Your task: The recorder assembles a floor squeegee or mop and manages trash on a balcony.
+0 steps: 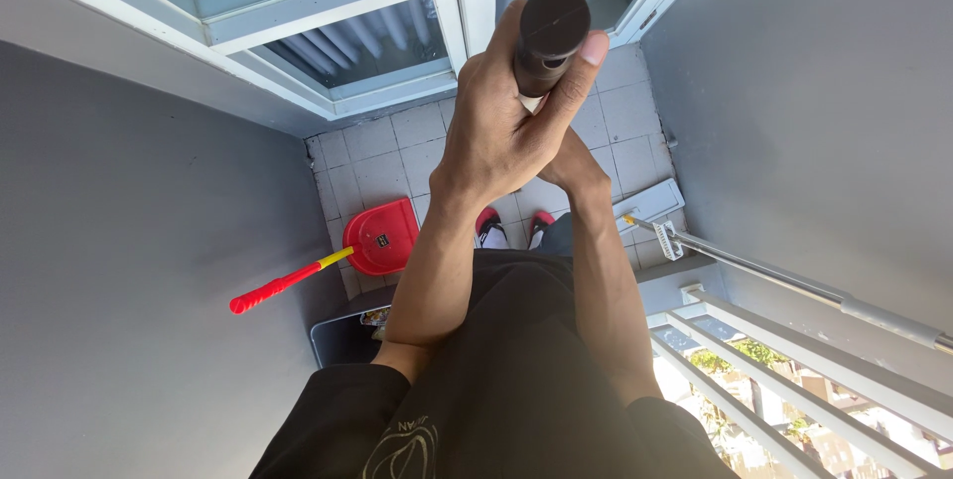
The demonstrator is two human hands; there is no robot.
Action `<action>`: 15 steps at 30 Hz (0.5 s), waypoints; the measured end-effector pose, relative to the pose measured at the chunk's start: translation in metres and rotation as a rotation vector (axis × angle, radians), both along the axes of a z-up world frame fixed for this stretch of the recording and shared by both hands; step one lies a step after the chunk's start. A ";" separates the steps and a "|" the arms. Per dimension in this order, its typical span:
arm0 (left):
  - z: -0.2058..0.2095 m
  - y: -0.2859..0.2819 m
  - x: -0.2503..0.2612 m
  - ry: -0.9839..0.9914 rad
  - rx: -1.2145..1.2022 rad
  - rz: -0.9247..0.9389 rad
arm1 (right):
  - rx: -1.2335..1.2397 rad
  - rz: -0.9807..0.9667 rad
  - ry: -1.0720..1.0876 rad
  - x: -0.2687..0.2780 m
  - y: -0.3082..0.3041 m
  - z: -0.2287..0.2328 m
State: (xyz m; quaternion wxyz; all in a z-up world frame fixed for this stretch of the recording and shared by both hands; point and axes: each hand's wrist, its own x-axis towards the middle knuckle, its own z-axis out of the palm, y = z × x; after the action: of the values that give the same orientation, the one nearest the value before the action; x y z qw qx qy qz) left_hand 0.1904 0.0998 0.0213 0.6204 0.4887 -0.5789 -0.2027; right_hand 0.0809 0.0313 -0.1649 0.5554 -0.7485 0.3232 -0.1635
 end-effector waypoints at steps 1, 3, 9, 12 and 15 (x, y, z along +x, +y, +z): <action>0.003 0.000 -0.002 0.007 -0.027 0.001 | -0.054 -0.004 -0.065 0.000 0.000 0.007; 0.003 -0.003 -0.004 0.018 -0.033 0.010 | -0.107 -0.012 -0.127 -0.003 -0.001 0.022; -0.003 -0.012 -0.009 0.056 -0.066 0.041 | -0.192 -0.026 -0.005 -0.009 -0.011 0.045; -0.007 -0.021 -0.013 0.069 -0.043 0.048 | -0.188 -0.035 0.203 -0.019 -0.020 0.045; -0.011 -0.033 -0.020 0.086 -0.034 0.054 | -0.193 -0.067 0.174 -0.029 -0.029 0.050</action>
State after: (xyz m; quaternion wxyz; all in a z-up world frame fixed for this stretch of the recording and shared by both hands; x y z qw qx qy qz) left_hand 0.1700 0.0668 0.0099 0.6583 0.4843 -0.5416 -0.1967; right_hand 0.0516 0.0026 -0.1153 0.4450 -0.7987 0.3776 -0.1467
